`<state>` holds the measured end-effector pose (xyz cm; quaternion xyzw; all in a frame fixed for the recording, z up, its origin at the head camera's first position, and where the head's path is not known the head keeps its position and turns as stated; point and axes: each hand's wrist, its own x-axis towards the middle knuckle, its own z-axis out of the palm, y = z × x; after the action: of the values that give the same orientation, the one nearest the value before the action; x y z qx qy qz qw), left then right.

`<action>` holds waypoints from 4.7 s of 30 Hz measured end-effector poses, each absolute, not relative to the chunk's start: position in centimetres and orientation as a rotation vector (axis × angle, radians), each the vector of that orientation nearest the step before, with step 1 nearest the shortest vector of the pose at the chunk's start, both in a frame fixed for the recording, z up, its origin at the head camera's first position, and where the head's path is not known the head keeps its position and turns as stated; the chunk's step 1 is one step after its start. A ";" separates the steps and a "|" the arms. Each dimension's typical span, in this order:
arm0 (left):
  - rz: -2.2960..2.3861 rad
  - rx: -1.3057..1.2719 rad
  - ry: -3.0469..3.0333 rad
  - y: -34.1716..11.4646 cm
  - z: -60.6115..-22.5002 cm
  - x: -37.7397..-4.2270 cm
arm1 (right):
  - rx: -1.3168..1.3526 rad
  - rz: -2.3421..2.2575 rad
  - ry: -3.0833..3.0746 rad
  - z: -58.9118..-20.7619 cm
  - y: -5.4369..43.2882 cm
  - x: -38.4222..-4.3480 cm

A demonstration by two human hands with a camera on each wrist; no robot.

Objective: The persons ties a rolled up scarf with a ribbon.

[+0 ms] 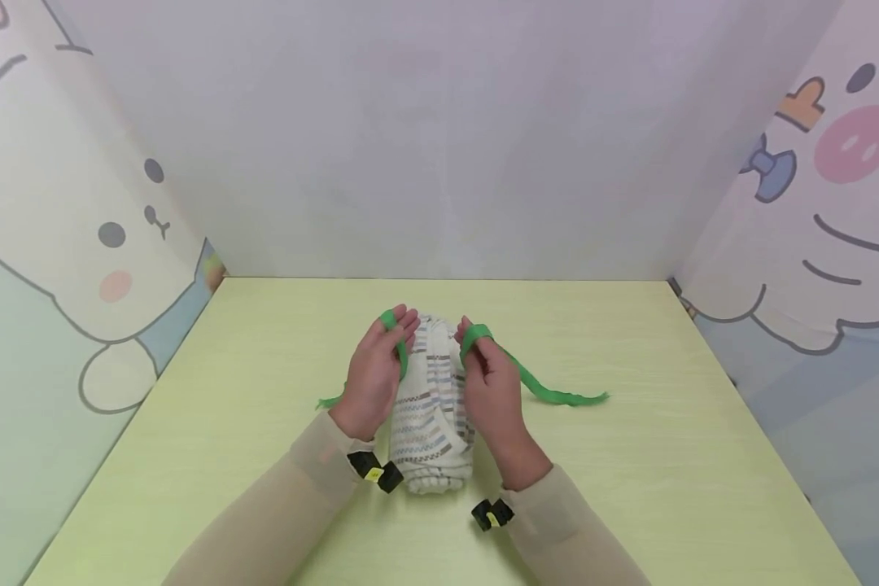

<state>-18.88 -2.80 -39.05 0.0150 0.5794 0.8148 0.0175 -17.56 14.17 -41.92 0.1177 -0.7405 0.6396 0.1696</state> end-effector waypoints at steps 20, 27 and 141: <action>2.230 0.158 2.087 0.2 -39.4 -18.1 | 0.350 1.520 -2.272 -42.4 12.9 -17.6; 2.174 0.211 2.175 0.6 -39.5 -17.8 | 0.394 1.266 -2.356 -42.4 12.5 -17.6; 2.743 -0.462 1.698 -18.1 -41.9 -19.6 | -0.217 3.006 -1.037 -40.5 26.0 -19.7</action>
<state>-19.61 -18.13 -41.88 -0.1414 0.5201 0.8403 -0.0585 -19.70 25.96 -40.52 -0.0680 -0.3253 0.9429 -0.0229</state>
